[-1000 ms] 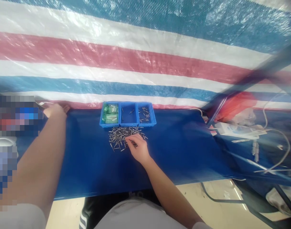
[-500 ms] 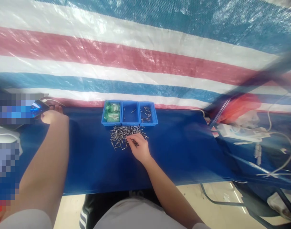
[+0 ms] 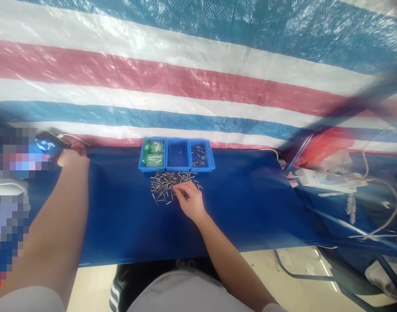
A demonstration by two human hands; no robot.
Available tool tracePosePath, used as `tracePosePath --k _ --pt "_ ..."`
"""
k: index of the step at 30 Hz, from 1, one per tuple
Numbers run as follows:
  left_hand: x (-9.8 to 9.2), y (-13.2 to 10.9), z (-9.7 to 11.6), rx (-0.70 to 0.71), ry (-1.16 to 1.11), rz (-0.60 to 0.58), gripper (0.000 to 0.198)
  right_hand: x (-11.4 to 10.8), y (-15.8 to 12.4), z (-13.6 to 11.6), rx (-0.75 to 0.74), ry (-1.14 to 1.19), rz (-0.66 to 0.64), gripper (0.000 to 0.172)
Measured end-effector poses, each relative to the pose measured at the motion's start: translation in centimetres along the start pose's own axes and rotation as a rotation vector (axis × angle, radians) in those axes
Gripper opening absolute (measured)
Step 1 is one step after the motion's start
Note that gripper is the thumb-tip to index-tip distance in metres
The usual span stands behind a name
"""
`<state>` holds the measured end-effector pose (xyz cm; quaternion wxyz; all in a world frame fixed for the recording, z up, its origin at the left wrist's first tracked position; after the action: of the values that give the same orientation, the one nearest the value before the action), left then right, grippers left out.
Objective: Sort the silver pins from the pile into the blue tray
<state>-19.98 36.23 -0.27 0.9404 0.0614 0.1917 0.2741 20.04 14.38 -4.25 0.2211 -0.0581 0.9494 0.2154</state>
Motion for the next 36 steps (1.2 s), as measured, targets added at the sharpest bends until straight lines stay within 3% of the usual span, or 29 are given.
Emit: tracePosePath --k 3,6,11,15,16,18,21,23,28,36 --pt "0.8 -1.3 -1.2 -0.274 -0.185 0.020 0.026 0.0 0.0 0.0 -0.008 0.008 -0.001 0.014" --pt "1.5 -4.4 -1.9 -0.416 -0.314 0.061 0.015 0.0 0.0 0.0 0.000 0.009 -0.002 0.015" --pt "1.8 -12.6 -1.8 -0.455 -0.409 0.117 0.018 0.0 -0.1 -0.1 0.019 0.007 -0.002 0.015" --pt "2.4 -20.4 0.7 -0.320 -0.419 0.156 0.021 0.1 -0.1 -0.2 0.022 0.022 0.004 0.015" --pt "3.0 -22.1 1.8 -0.196 -0.424 0.086 0.019 0.2 -0.1 -0.2 0.022 0.026 0.005 0.015" --pt "4.6 -25.2 3.9 0.004 -0.352 -0.162 0.014 0.3 -0.1 -0.2 0.021 0.034 0.003 0.014" --pt "7.2 -29.0 5.3 0.121 -0.133 -0.555 0.022 0.3 -0.1 -0.2 0.028 0.029 -0.006 0.014" --pt "8.0 -30.4 5.5 0.200 -0.025 -0.648 0.023 0.3 -0.1 -0.3 0.031 0.021 -0.012 0.013" --pt "8.0 -31.2 5.6 0.379 0.048 -0.644 0.017 0.0 -0.2 -0.4 0.018 0.027 -0.008 0.013" --pt "8.0 -31.1 5.3 0.362 -0.001 -0.652 0.018 0.0 -0.1 -0.4 0.037 0.053 -0.004 0.014"
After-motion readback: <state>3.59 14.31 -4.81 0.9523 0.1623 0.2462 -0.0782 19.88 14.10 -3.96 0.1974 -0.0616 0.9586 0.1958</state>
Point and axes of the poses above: each hand's wrist, its own y-axis towards the middle knuckle, its own x-axis out of the palm, z = x × y, the point moved 4 cm from there along y, towards the middle knuckle, and after that the axes turned 15 degrees about -z, right-handed, at the moved point
